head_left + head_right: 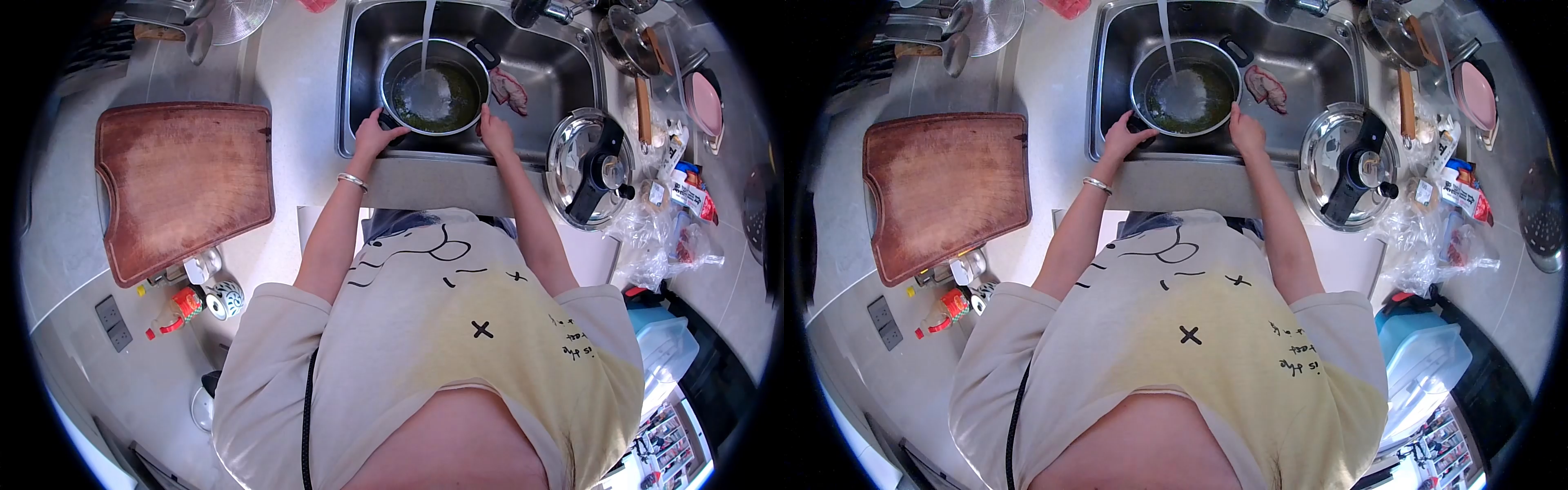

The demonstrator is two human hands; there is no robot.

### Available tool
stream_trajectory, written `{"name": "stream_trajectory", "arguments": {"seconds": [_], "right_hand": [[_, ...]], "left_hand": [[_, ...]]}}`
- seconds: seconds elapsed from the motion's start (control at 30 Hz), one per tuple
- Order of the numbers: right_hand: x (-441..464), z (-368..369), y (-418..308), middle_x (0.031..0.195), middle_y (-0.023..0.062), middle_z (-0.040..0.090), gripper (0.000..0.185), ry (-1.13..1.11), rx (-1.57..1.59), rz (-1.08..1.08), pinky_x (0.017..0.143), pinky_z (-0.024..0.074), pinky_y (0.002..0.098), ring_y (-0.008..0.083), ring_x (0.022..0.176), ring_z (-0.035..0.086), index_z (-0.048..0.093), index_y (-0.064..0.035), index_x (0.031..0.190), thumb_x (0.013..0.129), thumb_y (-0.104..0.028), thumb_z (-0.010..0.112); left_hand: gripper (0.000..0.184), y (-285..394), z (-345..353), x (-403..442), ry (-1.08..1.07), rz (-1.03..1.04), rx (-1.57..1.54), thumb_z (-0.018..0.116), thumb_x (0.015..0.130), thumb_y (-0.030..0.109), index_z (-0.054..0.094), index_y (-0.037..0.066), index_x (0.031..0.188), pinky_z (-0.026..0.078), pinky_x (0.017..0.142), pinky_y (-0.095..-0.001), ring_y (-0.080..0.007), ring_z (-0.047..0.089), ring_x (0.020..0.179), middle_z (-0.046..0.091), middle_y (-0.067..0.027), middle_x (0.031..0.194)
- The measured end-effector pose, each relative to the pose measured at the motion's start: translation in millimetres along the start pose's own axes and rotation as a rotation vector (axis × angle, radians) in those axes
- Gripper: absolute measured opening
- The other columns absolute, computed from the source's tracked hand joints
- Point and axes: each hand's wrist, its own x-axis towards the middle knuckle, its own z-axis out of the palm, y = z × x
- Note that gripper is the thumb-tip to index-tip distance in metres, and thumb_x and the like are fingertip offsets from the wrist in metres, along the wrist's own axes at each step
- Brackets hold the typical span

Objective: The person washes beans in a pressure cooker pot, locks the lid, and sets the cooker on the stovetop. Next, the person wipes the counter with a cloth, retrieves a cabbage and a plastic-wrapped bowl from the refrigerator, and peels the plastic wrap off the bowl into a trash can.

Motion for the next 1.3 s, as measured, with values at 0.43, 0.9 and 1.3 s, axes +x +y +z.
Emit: {"name": "stream_trajectory", "arguments": {"seconds": [0.43,0.9,1.3], "right_hand": [[2.2,2.4,2.0,0.065,0.0102,0.062,0.07,0.001,0.005,0.0,0.078,0.0434,0.0415,0.0325,0.076,0.06,0.062,-0.0098,0.059,0.088,-0.051,0.014],[3.0,3.4,2.6,0.065,0.0087,0.062,0.07,-0.003,0.015,0.006,0.077,0.0436,0.0412,0.0312,0.076,0.06,0.063,-0.01,0.061,0.088,-0.052,0.013],[2.0,2.0,2.0,0.064,0.0086,0.062,0.07,-0.005,0.01,-0.01,0.077,0.0435,0.0419,0.0317,0.075,0.06,0.062,-0.0106,0.059,0.088,-0.051,0.013]], "left_hand": [[0.091,2.7,-1.7,-1.2,-0.008,0.0,0.016,0.074,0.053,0.051,0.042,0.002,0.123,0.042,0.086,-0.0334,-0.0272,0.055,0.1,0.055,-0.0186,0.11],[0.091,1.3,-0.5,-0.4,-0.003,0.006,0.006,0.074,0.054,0.051,0.042,0.002,0.123,0.043,0.085,-0.0335,-0.0276,0.056,0.098,0.056,-0.0188,0.109],[0.09,3.3,-1.7,-1.5,-0.009,-0.005,0.003,0.074,0.053,0.052,0.043,0.004,0.123,0.043,0.085,-0.0339,-0.0277,0.055,0.099,0.056,-0.0182,0.11]]}}
